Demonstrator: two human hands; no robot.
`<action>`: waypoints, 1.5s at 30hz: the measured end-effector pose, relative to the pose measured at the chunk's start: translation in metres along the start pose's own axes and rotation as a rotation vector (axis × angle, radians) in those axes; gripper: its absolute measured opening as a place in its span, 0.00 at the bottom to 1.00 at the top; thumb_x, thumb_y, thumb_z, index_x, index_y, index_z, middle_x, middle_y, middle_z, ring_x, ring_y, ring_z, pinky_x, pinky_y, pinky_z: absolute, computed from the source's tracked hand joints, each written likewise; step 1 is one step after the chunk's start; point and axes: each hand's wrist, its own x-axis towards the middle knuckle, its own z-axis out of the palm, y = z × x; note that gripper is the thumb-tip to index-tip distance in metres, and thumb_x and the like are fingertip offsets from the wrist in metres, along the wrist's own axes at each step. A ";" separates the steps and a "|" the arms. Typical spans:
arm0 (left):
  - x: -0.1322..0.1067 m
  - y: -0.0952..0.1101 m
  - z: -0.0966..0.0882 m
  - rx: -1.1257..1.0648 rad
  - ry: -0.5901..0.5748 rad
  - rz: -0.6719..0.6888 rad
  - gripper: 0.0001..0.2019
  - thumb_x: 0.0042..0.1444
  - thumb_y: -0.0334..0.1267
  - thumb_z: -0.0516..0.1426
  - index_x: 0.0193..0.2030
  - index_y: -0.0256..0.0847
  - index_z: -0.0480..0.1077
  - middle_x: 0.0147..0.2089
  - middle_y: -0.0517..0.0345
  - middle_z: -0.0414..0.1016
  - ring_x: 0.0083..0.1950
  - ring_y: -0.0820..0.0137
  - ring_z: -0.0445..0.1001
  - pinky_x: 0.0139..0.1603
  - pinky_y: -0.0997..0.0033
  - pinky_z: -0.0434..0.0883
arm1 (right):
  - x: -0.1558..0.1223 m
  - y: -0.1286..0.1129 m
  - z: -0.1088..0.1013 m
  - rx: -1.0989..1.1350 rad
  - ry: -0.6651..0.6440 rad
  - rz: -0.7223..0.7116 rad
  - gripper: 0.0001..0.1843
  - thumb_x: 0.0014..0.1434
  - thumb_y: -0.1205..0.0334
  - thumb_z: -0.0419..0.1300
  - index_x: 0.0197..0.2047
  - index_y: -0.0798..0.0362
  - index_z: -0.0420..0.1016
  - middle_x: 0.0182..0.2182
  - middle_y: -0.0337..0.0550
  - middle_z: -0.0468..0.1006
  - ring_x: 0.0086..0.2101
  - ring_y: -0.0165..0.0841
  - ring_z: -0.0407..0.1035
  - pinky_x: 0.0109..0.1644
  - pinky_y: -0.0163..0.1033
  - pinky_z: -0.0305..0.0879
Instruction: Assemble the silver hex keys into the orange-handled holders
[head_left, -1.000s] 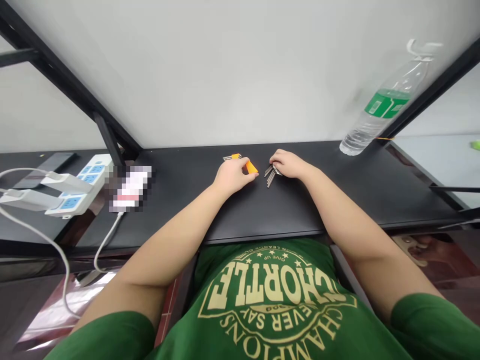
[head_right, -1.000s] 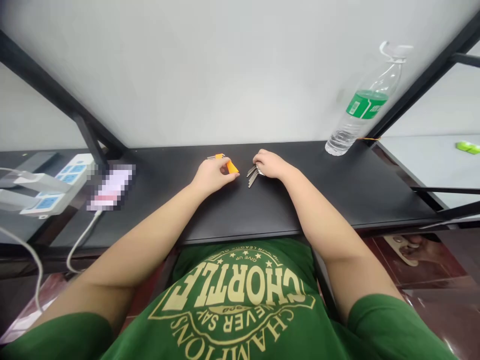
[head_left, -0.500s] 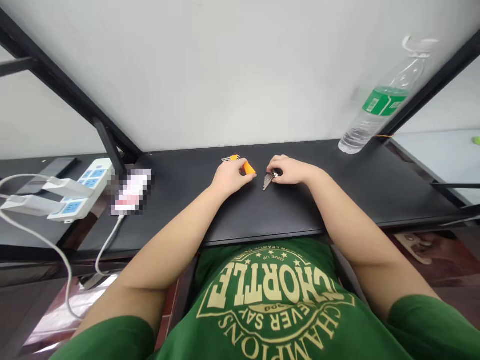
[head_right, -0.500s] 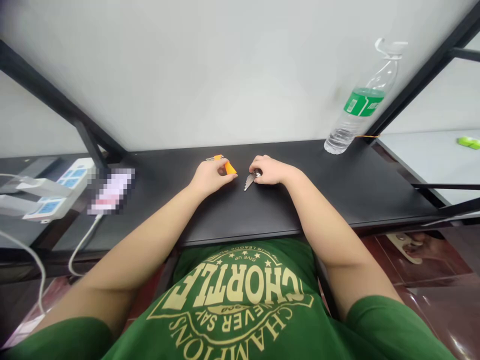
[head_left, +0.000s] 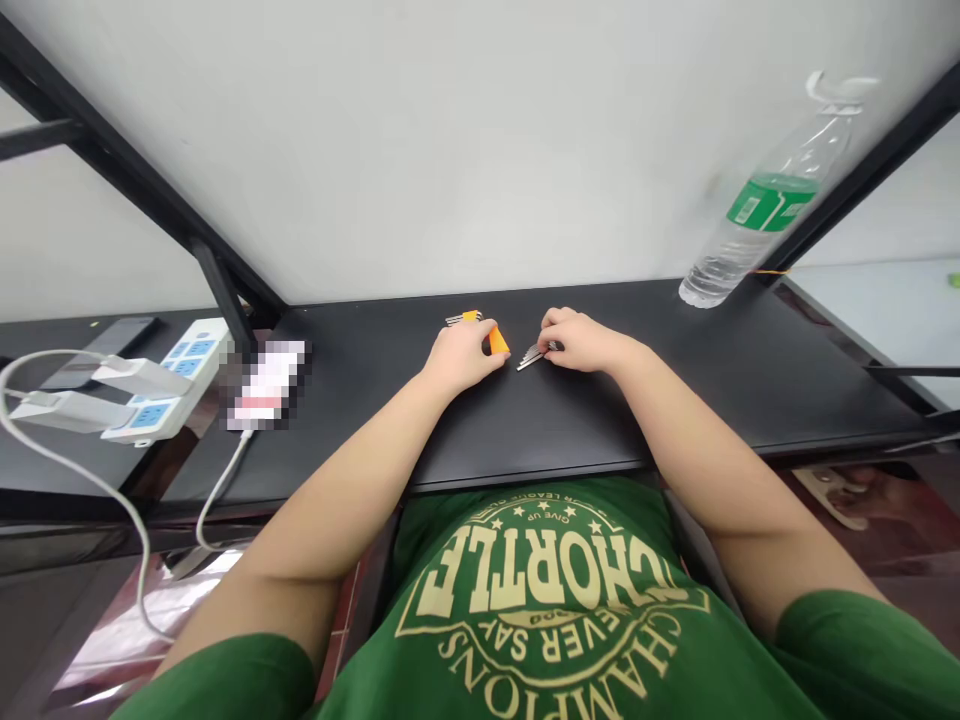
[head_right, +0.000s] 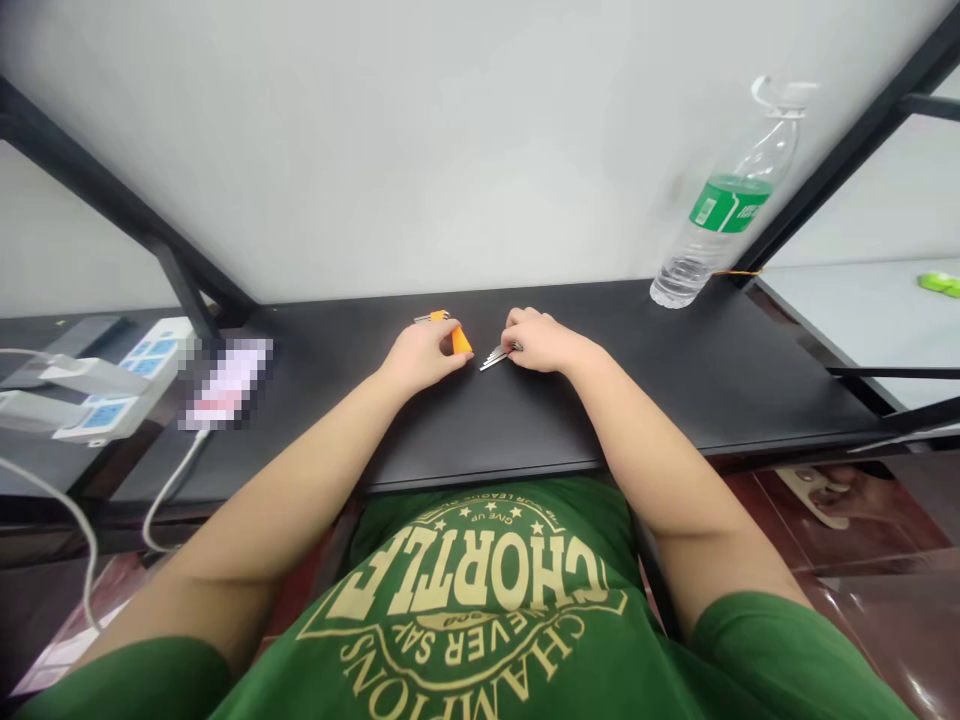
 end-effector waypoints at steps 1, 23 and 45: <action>0.000 -0.001 0.000 -0.008 -0.002 -0.001 0.12 0.56 0.50 0.64 0.42 0.47 0.74 0.39 0.53 0.80 0.44 0.54 0.78 0.43 0.58 0.69 | 0.000 -0.002 0.001 -0.020 -0.011 -0.006 0.07 0.61 0.66 0.62 0.39 0.48 0.82 0.53 0.51 0.74 0.53 0.48 0.67 0.56 0.51 0.64; 0.000 -0.008 0.005 -0.116 0.096 0.067 0.17 0.56 0.47 0.65 0.50 0.47 0.77 0.48 0.54 0.84 0.48 0.58 0.81 0.56 0.59 0.74 | -0.008 -0.014 -0.008 0.172 0.241 -0.079 0.10 0.64 0.67 0.57 0.41 0.51 0.80 0.42 0.48 0.77 0.38 0.38 0.70 0.46 0.42 0.66; -0.007 0.011 -0.005 0.056 0.137 0.139 0.13 0.63 0.45 0.62 0.50 0.43 0.74 0.40 0.52 0.82 0.46 0.56 0.80 0.53 0.58 0.70 | 0.003 -0.020 0.000 0.317 0.272 0.185 0.04 0.65 0.64 0.63 0.38 0.52 0.79 0.38 0.43 0.81 0.37 0.34 0.73 0.44 0.39 0.67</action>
